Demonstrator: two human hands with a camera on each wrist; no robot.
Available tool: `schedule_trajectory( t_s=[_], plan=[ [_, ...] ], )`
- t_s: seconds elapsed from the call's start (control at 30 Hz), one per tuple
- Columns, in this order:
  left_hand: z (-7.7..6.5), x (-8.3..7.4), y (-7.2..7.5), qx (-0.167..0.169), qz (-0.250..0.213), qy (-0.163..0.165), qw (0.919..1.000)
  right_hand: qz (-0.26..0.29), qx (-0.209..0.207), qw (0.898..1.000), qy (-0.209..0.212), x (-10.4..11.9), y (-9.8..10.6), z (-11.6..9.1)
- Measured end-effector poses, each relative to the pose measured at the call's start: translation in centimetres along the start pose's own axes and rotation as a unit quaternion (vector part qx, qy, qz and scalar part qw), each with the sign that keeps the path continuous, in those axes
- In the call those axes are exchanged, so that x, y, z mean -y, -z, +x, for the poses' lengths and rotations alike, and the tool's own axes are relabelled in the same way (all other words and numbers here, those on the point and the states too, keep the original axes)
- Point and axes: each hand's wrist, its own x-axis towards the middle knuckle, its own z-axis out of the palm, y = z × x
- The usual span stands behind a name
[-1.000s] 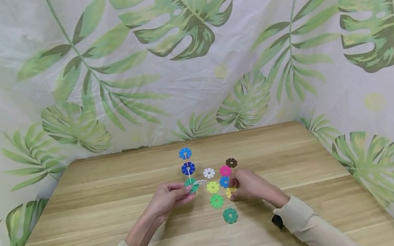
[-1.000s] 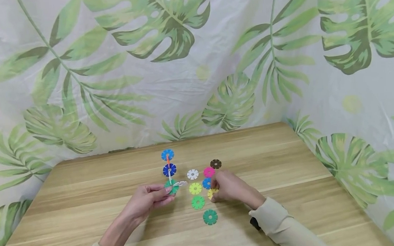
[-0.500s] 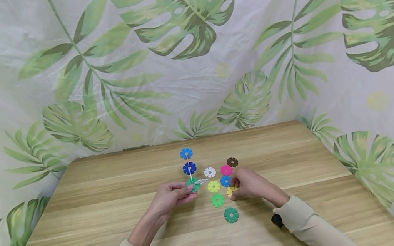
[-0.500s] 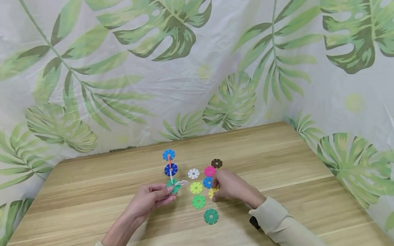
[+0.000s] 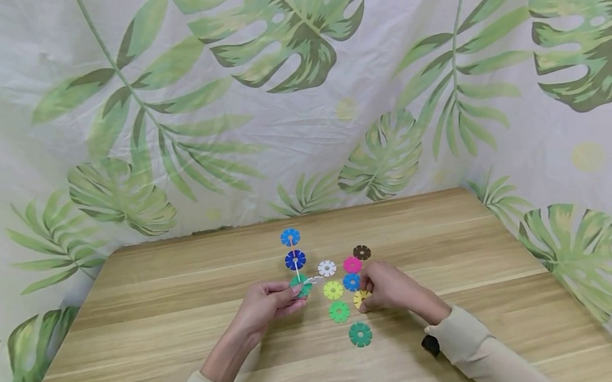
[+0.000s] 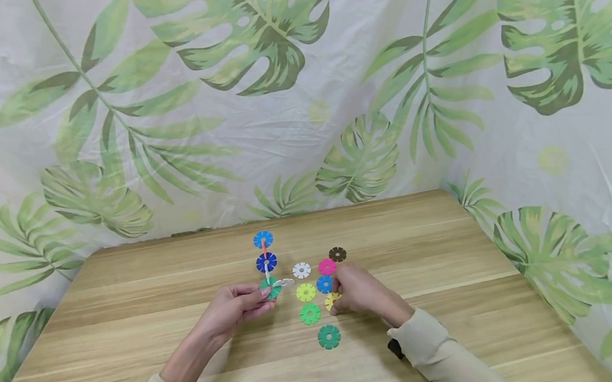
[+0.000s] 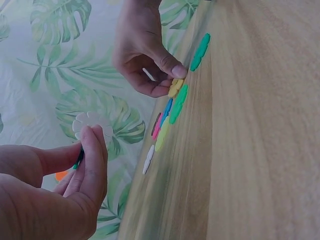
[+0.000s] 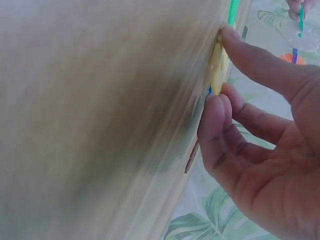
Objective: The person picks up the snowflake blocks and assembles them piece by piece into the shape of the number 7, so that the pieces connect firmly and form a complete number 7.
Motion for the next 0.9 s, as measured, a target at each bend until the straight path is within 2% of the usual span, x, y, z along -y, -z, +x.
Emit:
schedule_trajectory(
  t_s=[0.1,0.4,0.53,0.7,0.9],
  plan=[
    [0.0,-0.1,0.1,0.001,0.002,-0.001,1.0,0.005,-0.009,1.0,0.001,0.2,0.0,-0.2],
    [-0.2,-0.1,0.2,0.005,0.004,-0.006,1.0,0.046,-0.023,0.997,0.051,0.4,0.7,-0.6],
    [-0.2,0.1,0.2,0.005,0.002,-0.005,1.0,0.102,-0.022,0.994,0.045,0.3,1.0,-0.5],
    [-0.1,0.2,0.2,0.003,-0.002,-0.003,1.0,0.213,-0.02,0.977,0.025,0.1,1.2,-0.3],
    [0.1,0.3,0.1,0.001,-0.004,-0.001,1.0,0.306,-0.028,0.952,-0.005,0.1,1.5,-0.1]
  ],
)
